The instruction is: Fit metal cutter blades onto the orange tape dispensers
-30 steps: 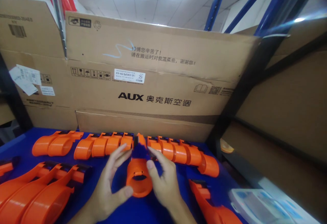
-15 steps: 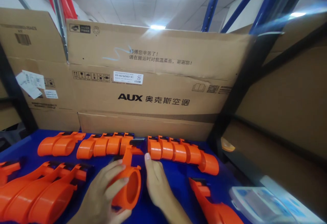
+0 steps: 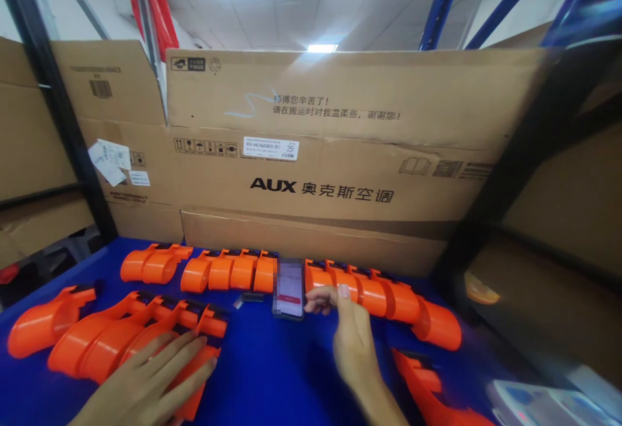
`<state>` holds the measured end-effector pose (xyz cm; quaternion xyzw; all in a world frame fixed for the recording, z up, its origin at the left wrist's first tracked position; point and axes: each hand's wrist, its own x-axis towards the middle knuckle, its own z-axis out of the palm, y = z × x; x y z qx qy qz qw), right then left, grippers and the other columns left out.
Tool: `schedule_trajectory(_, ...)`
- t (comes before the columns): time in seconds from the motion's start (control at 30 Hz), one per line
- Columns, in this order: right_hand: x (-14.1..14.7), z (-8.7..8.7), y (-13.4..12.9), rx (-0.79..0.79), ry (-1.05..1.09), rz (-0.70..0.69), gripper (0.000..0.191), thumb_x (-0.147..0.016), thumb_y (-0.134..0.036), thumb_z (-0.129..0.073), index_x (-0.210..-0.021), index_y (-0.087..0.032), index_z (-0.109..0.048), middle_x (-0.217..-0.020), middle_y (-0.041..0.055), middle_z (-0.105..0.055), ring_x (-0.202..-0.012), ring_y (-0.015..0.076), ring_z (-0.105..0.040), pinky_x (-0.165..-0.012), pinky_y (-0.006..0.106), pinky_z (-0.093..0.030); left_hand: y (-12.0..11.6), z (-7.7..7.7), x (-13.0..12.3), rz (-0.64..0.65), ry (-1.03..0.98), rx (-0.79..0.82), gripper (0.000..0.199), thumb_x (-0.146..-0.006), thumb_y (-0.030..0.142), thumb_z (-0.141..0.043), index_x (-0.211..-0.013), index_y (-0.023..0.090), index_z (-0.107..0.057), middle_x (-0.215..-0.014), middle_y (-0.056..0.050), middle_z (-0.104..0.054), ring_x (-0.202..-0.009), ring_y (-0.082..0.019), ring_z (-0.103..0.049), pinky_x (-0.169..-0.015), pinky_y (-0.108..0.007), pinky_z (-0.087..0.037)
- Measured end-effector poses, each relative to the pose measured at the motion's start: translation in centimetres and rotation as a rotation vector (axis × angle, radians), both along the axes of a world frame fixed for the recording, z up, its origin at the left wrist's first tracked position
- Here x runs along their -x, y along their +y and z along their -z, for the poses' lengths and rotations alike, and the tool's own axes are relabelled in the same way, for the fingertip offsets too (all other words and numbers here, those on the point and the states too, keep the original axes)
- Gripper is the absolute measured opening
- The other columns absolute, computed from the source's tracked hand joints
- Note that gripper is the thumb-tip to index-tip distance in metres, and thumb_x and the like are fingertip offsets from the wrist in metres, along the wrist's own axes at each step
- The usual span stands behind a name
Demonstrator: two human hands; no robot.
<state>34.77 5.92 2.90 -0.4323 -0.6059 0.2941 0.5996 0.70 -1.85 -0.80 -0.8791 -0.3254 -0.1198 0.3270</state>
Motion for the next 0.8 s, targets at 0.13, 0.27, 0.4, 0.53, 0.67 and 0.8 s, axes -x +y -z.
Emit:
schedule_trajectory(0.13, 0.1, 0.0, 0.1, -0.008, -0.017, 0.007, 0.069, -0.100, -0.068, -0.027, -0.078, -0.019, -0.072, -0.066, 0.0066, -0.071, -0.065, 0.0218, -0.062, -0.068, 0.034, -0.047, -0.1, -0.1, 0.4, -0.112, -0.064, 0.150, 0.075, -0.083, 0.030, -0.068, -0.153, 0.033, -0.041, -0.149, -0.003, -0.058, -0.131, -0.031, -0.056, -0.110, -0.043, -0.039)
schedule_trajectory(0.27, 0.1, 0.1, 0.3, -0.016, -0.022, 0.003, 0.070, -0.101, -0.066, -0.025, -0.079, -0.019, -0.072, -0.066, 0.0064, -0.071, -0.066, 0.0218, -0.063, -0.068, 0.034, -0.046, 0.6, -2.0, 1.9, -0.109, -0.156, 0.344, 0.091, -0.081, 0.063, -0.066, -0.158, 0.032, -0.029, -0.159, -0.007, -0.045, -0.140, -0.037, -0.046, -0.112, -0.051, -0.040)
schedule_trajectory(0.4, -0.2, 0.2, 0.5, -0.025, -0.016, 0.040, 0.069, -0.102, -0.064, -0.024, -0.078, -0.019, -0.071, -0.067, 0.0063, -0.070, -0.068, 0.0219, -0.063, -0.068, 0.034, -0.044, 5.7, -5.2, 6.5, -0.272, -0.308, 0.339, 0.064, -0.093, 0.043, -0.055, -0.153, 0.030, -0.039, -0.153, -0.008, -0.052, -0.138, -0.033, -0.050, -0.114, -0.051, -0.038)
schedule_trajectory(0.53, -0.8, 0.1, 0.6, -0.023, 0.008, 0.082, 0.070, -0.102, -0.064, -0.023, -0.079, -0.019, -0.070, -0.066, 0.0062, -0.069, -0.067, 0.0220, -0.063, -0.067, 0.034, -0.044, 11.6, -6.3, 11.1, -0.403, -0.298, 0.363, 0.064, -0.082, 0.028, -0.060, -0.143, 0.013, -0.052, -0.146, -0.017, -0.057, -0.137, -0.039, -0.049, -0.113, -0.054, -0.038)
schedule_trajectory(0.67, -1.1, 0.0, 0.8, -0.029, 0.034, 0.111, 0.069, -0.100, -0.066, -0.025, -0.079, -0.018, -0.070, -0.067, 0.0070, -0.070, -0.068, 0.0227, -0.064, -0.066, 0.034, -0.043, 13.8, -4.4, 12.3, -0.311, -0.333, 0.251, 0.052, -0.094, 0.014, -0.026, -0.133, 0.007, -0.060, -0.131, -0.007, -0.066, -0.130, -0.034, -0.056, -0.104, -0.052, -0.045)
schedule_trajectory(0.8, -1.1, -0.1, 1.0, -0.031, 0.038, 0.115, 0.069, -0.100, -0.067, -0.027, -0.077, -0.019, -0.070, -0.064, 0.0061, -0.068, -0.063, 0.0214, -0.061, -0.067, 0.034, -0.043, 13.7, -3.3, 11.6, -0.269, -0.290, 0.148, 0.050, -0.101, 0.021, -0.023, -0.119, 0.010, -0.068, -0.119, -0.007, -0.070, -0.119, -0.029, -0.065, -0.100, -0.050, -0.049)
